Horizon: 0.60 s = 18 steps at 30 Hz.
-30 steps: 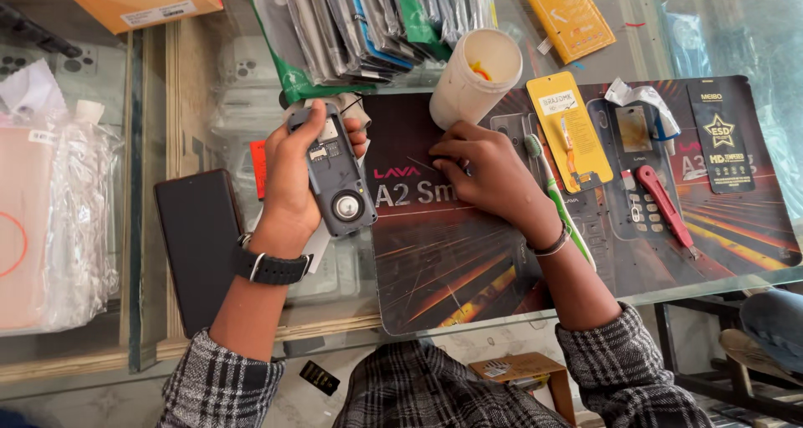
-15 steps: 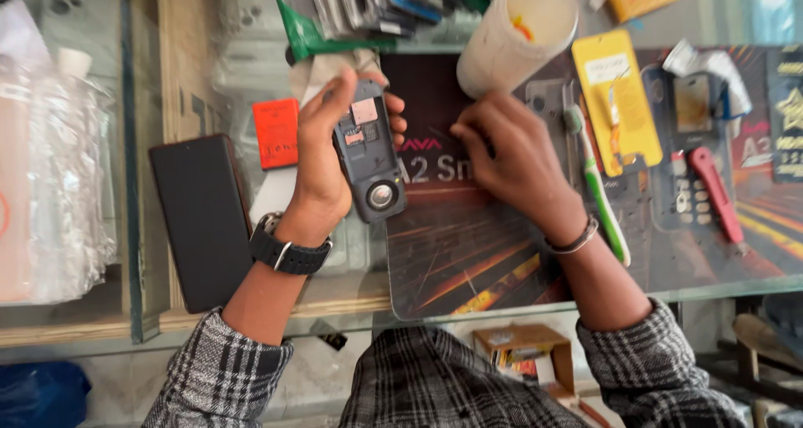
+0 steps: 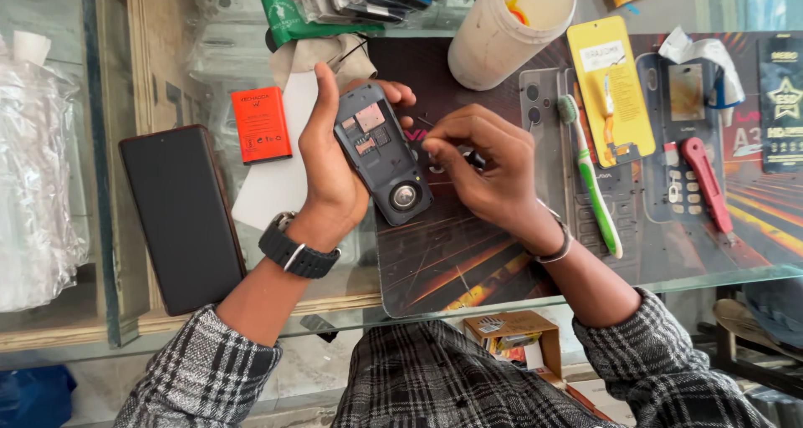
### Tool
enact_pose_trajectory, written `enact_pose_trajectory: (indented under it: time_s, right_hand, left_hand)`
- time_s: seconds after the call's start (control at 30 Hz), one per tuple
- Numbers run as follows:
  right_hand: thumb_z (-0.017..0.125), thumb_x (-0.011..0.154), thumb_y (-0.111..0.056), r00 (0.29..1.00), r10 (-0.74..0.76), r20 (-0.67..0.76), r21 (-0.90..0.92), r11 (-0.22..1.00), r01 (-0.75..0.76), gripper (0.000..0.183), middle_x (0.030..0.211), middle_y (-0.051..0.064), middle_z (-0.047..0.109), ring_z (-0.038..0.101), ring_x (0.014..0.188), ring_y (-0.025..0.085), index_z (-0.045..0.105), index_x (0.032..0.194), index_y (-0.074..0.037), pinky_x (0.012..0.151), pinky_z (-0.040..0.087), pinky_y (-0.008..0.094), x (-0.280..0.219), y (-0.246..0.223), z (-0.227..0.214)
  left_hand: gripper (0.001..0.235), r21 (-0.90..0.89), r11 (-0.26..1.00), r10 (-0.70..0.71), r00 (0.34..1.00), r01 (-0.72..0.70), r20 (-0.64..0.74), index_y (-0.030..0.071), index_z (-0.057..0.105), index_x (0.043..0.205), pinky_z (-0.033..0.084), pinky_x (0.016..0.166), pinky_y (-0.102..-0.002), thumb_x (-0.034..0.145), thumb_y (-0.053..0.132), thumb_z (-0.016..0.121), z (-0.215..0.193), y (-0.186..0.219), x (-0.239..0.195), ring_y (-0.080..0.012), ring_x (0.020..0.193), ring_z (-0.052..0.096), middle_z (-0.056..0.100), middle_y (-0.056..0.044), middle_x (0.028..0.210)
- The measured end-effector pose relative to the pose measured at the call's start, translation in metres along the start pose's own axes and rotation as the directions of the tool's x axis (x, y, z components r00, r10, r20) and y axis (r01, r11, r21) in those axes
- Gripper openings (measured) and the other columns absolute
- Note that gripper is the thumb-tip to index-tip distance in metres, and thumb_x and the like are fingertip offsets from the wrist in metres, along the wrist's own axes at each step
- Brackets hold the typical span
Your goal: The person disassembles a feature phone by removing the back cover and unscrewing internal screws with a screwdriver. They then reassemble the phone by screwing the back cover back on and securing it.
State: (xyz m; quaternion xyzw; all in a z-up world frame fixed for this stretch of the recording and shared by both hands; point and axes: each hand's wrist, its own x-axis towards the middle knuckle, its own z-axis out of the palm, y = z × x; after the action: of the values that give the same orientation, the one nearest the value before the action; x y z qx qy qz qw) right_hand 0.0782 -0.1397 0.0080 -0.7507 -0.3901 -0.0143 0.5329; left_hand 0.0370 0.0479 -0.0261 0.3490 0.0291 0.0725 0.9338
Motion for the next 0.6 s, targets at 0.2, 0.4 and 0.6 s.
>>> enact_pose_trajectory:
  time_s: [0.2, 0.4, 0.6]
  right_hand:
    - [0.067, 0.102, 0.004, 0.97, 0.239, 0.037, 0.342, 0.909, -0.237, 0.003, 0.099, 0.005, 0.066, 0.065, 0.086, 0.007, 0.067, 0.104, 0.005, 0.075, 0.054, 0.022, -0.001, 0.008, 0.008]
    - [0.067, 0.104, 0.003, 0.971, 0.226, 0.076, 0.174, 0.956, -0.236, 0.005, 0.103, 0.006, 0.066, 0.063, 0.09, 0.008, 0.068, 0.106, 0.007, 0.076, 0.052, 0.022, -0.003, 0.009, 0.002]
    - [0.07, 0.101, 0.003, 0.966, 0.242, 0.086, 0.204, 0.945, -0.255, 0.006, 0.103, 0.007, 0.067, 0.065, 0.09, 0.008, 0.07, 0.106, 0.007, 0.077, 0.054, 0.023, -0.001, 0.007, 0.002]
  left_hand:
    - [0.064, -0.071, 0.996, 0.056, 0.998, -0.053, 0.036, 0.0, 0.064, 0.104, 0.051, 0.101, -0.036, 0.112, 0.055, 0.032, 0.005, -0.009, -0.004, -0.0218, 0.103, 0.064, 0.069, -0.016, 0.114]
    - [0.063, -0.09, 0.992, 0.09, 0.994, -0.084, 0.064, 0.0, 0.063, 0.108, 0.05, 0.105, -0.036, 0.114, 0.056, 0.034, 0.005, -0.016, -0.01, -0.0211, 0.107, 0.062, 0.068, -0.016, 0.114]
    - [0.059, -0.16, 0.985, 0.089, 0.99, -0.071, 0.11, 0.002, 0.06, 0.112, 0.05, 0.106, -0.037, 0.114, 0.056, 0.035, 0.007, -0.017, -0.018, -0.0197, 0.103, 0.061, 0.067, -0.016, 0.114]
